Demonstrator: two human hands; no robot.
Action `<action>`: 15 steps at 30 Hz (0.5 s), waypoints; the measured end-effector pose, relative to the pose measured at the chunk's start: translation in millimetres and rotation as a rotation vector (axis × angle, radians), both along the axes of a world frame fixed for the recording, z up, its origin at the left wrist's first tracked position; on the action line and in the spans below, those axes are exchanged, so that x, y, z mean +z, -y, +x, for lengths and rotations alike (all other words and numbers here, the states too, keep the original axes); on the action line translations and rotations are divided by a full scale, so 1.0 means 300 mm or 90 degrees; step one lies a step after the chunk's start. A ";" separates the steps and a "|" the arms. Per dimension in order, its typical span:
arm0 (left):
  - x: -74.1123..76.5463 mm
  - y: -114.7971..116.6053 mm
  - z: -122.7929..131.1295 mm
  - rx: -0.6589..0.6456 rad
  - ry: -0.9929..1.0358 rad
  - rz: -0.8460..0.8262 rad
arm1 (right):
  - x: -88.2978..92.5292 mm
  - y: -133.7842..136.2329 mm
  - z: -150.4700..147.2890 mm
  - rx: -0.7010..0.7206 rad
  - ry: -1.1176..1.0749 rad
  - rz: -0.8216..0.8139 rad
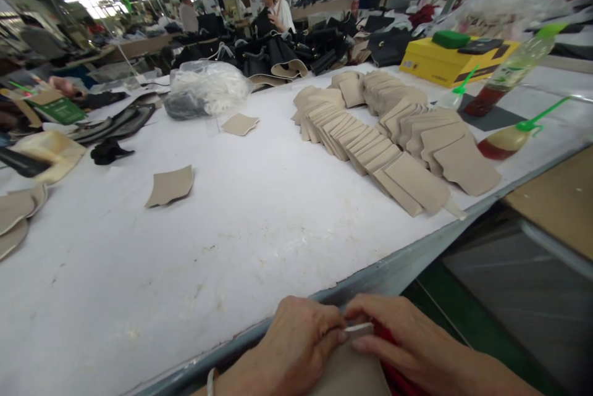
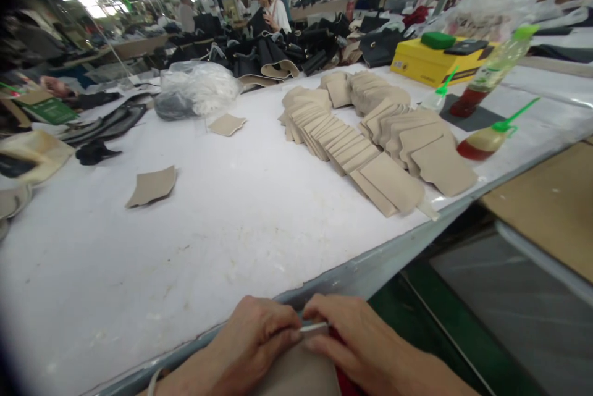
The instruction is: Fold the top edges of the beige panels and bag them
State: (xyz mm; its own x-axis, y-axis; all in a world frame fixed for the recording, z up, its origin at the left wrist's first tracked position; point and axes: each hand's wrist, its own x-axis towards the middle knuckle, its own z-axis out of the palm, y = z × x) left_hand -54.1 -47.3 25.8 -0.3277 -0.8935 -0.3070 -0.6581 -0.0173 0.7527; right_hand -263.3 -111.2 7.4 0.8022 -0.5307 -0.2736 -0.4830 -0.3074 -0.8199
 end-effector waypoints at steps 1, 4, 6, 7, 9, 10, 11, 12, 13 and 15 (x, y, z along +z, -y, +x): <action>0.008 -0.002 0.010 0.002 -0.004 0.023 | -0.002 -0.003 0.001 0.012 -0.012 0.012; 0.023 -0.017 0.063 0.051 -0.039 0.110 | -0.012 -0.003 -0.011 0.005 -0.033 0.039; 0.019 -0.032 0.102 0.105 -0.065 0.152 | -0.018 0.003 -0.024 -0.008 -0.036 0.043; 0.013 -0.039 0.117 0.126 -0.075 0.162 | -0.020 0.005 -0.027 0.000 -0.040 0.041; 0.003 -0.050 0.133 0.145 -0.089 0.168 | -0.017 0.006 -0.022 0.028 -0.047 0.027; 0.000 -0.053 0.133 0.146 -0.092 0.168 | -0.014 0.003 -0.011 0.042 -0.044 0.013; 0.001 -0.054 0.129 0.145 -0.093 0.166 | -0.011 -0.002 0.006 0.056 -0.041 -0.007; 0.004 -0.055 0.123 0.143 -0.093 0.164 | -0.009 -0.008 0.027 0.074 -0.042 -0.031; 0.010 -0.054 0.115 0.142 -0.094 0.162 | -0.010 -0.016 0.052 0.096 -0.050 -0.060; 0.025 -0.052 0.101 0.143 -0.091 0.156 | -0.018 -0.032 0.105 0.142 -0.076 -0.123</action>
